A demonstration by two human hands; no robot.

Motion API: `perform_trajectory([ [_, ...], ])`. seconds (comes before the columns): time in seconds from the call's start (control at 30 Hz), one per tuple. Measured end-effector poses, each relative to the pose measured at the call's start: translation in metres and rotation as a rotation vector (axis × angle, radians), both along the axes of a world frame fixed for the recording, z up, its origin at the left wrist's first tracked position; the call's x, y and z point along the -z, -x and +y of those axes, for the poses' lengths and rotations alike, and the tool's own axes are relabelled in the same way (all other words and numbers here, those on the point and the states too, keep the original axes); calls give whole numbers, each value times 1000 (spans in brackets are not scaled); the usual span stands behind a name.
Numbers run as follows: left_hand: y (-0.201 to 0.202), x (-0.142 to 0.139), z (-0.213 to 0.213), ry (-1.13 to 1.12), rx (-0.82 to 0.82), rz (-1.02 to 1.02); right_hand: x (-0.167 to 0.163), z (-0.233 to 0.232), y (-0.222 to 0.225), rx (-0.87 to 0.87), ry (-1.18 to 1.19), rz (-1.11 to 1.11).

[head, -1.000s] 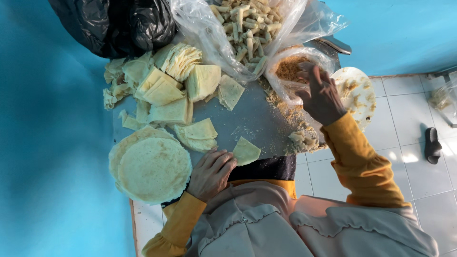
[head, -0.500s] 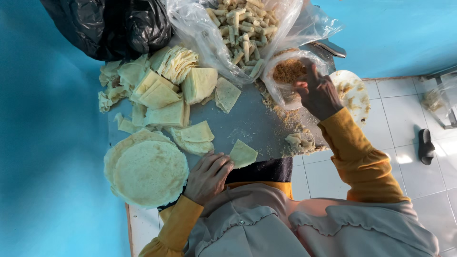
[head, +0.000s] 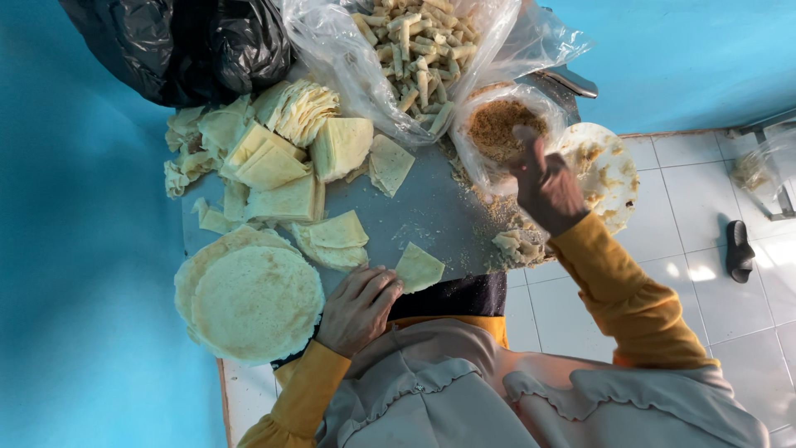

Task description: The person takes pieces of dough from a pile on the table, pinches and rolls them between the palms into stick shapes, occasionally dips a stick into a bag of brown powder, and places the finished sticks into a plastic bag with other completed sticks.

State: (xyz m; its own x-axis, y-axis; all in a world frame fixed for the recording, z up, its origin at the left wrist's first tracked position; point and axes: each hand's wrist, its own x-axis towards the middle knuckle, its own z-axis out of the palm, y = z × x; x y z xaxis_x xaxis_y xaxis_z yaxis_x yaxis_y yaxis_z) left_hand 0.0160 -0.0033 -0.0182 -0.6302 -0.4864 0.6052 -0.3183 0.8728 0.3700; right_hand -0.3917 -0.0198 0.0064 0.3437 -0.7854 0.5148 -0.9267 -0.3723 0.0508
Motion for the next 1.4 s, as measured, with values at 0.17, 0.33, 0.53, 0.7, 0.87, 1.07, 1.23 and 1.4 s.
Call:
perform_trajectory([
  [0.17,0,-1,0,10,0,-5,-10,-28,17,41,-177,-155],
  [0.33,4,2,-1,20,-17,38,-14,-39,-1,140,-360,-58],
  [0.53,6,4,1,41,-8,58,-31,-43,2,152,-343,-192],
  [0.7,4,2,2,56,6,11,-58,-3,-34,25,-538,-695],
  [0.87,4,0,3,46,-4,31,-31,46,-149,-363,-444,-795],
  [1.07,8,-3,10,-6,-66,54,-17,80,-155,-384,-257,-174],
  [1.23,12,-6,12,13,-115,55,-8,97,-137,-245,-165,-146],
  [1.4,9,-9,17,80,-178,-31,-8,98,-142,-264,-124,-155],
])
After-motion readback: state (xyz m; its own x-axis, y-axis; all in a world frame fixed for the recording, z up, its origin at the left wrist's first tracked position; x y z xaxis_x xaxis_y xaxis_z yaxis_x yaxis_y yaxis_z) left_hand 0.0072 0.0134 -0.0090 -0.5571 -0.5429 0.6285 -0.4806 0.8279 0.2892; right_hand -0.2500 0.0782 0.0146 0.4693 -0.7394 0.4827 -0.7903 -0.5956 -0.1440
